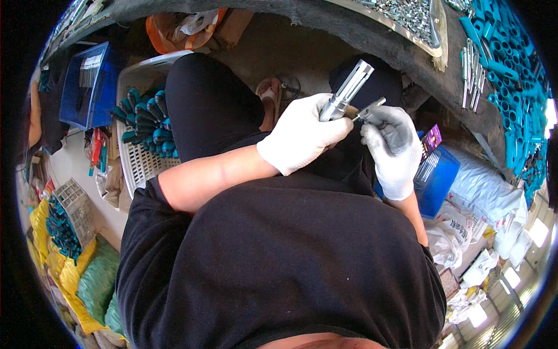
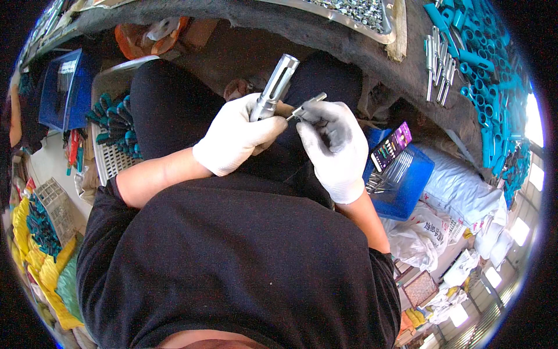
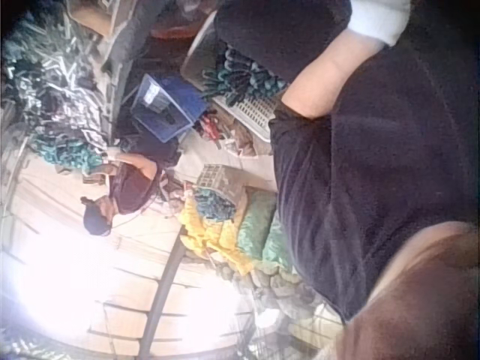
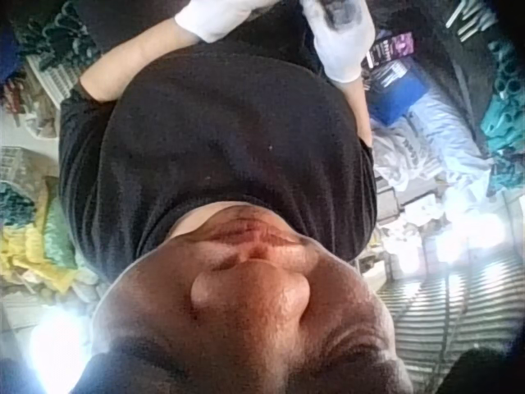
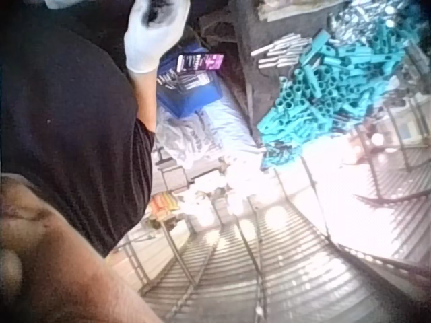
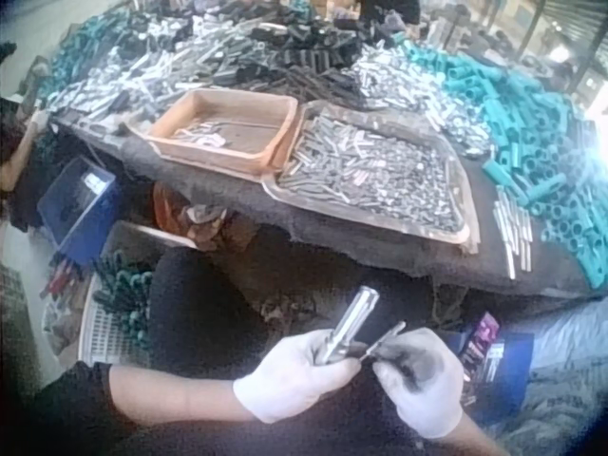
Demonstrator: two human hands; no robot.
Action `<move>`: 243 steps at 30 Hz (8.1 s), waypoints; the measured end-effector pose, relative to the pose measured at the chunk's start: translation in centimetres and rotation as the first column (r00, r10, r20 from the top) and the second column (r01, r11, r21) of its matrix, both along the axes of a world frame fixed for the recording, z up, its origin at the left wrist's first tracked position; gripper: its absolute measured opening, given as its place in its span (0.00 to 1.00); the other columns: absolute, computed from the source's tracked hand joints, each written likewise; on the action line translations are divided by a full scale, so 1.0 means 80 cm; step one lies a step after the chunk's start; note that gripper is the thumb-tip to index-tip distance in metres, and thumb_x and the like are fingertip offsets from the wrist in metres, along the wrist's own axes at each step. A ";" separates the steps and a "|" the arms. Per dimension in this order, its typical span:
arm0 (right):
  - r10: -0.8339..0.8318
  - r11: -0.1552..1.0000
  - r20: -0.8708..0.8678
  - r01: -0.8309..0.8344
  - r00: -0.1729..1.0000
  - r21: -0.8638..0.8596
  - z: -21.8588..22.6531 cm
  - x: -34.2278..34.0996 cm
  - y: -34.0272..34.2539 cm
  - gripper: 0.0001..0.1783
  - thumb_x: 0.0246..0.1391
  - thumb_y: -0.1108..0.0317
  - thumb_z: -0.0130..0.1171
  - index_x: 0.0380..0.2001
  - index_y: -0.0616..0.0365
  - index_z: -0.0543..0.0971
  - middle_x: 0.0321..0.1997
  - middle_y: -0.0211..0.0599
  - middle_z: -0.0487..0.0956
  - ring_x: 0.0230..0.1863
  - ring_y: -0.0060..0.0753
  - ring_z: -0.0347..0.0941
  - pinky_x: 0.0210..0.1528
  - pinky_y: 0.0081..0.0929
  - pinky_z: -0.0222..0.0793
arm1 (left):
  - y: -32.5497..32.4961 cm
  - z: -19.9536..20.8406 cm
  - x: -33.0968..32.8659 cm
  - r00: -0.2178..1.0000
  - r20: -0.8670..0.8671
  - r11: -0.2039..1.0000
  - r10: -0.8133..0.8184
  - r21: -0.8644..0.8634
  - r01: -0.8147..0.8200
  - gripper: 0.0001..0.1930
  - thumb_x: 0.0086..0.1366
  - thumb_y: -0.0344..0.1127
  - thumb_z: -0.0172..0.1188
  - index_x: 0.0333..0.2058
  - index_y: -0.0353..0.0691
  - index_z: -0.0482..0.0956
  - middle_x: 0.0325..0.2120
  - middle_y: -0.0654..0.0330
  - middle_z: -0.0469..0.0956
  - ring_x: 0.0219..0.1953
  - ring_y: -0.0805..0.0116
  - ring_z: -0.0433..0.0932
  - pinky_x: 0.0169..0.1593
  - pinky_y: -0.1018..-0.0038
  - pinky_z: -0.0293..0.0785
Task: The person assembles tools by inserting springs and pins into metal cylinders and fitting plastic handles onto the metal mechanisms.
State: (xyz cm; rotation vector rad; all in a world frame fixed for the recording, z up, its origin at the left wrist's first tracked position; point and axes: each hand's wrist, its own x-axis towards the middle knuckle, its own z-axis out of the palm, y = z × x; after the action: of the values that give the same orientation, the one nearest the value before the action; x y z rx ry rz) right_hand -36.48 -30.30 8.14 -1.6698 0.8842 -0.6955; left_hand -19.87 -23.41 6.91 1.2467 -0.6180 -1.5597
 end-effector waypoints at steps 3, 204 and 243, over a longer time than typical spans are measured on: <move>-0.033 0.994 0.073 0.025 0.997 0.107 -0.003 -0.003 0.001 0.22 0.49 0.79 0.60 0.49 0.64 0.69 0.36 0.35 0.74 0.35 0.21 0.72 0.34 0.17 0.70 | 0.001 0.002 0.000 1.000 -0.018 1.000 0.010 -0.003 -0.010 0.14 0.60 0.31 0.58 0.43 0.29 0.76 0.17 0.69 0.69 0.17 0.83 0.64 0.21 0.83 0.60; 0.002 0.981 -0.075 -0.017 0.997 -0.194 -0.001 0.010 -0.001 0.08 0.46 0.83 0.61 0.32 0.63 0.78 0.35 0.40 0.78 0.36 0.29 0.75 0.40 0.22 0.69 | 0.007 0.005 0.001 0.954 0.286 0.994 0.090 -0.085 -0.069 0.12 0.58 0.32 0.59 0.40 0.34 0.78 0.21 0.69 0.72 0.23 0.84 0.66 0.28 0.82 0.64; 0.038 0.993 0.075 -0.029 0.996 -0.115 -0.005 0.007 0.003 0.09 0.46 0.80 0.63 0.32 0.62 0.77 0.50 0.47 0.72 0.49 0.34 0.71 0.50 0.25 0.66 | 0.010 -0.004 0.002 0.893 0.432 0.957 0.126 -0.291 0.005 0.11 0.56 0.35 0.61 0.35 0.34 0.77 0.22 0.63 0.73 0.26 0.79 0.68 0.33 0.78 0.68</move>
State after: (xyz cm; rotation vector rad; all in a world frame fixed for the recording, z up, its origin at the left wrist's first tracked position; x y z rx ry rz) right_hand -35.96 -30.05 7.75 -1.7429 0.7725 -0.7944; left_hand -19.68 -22.60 6.59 1.3922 -1.0499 -1.0800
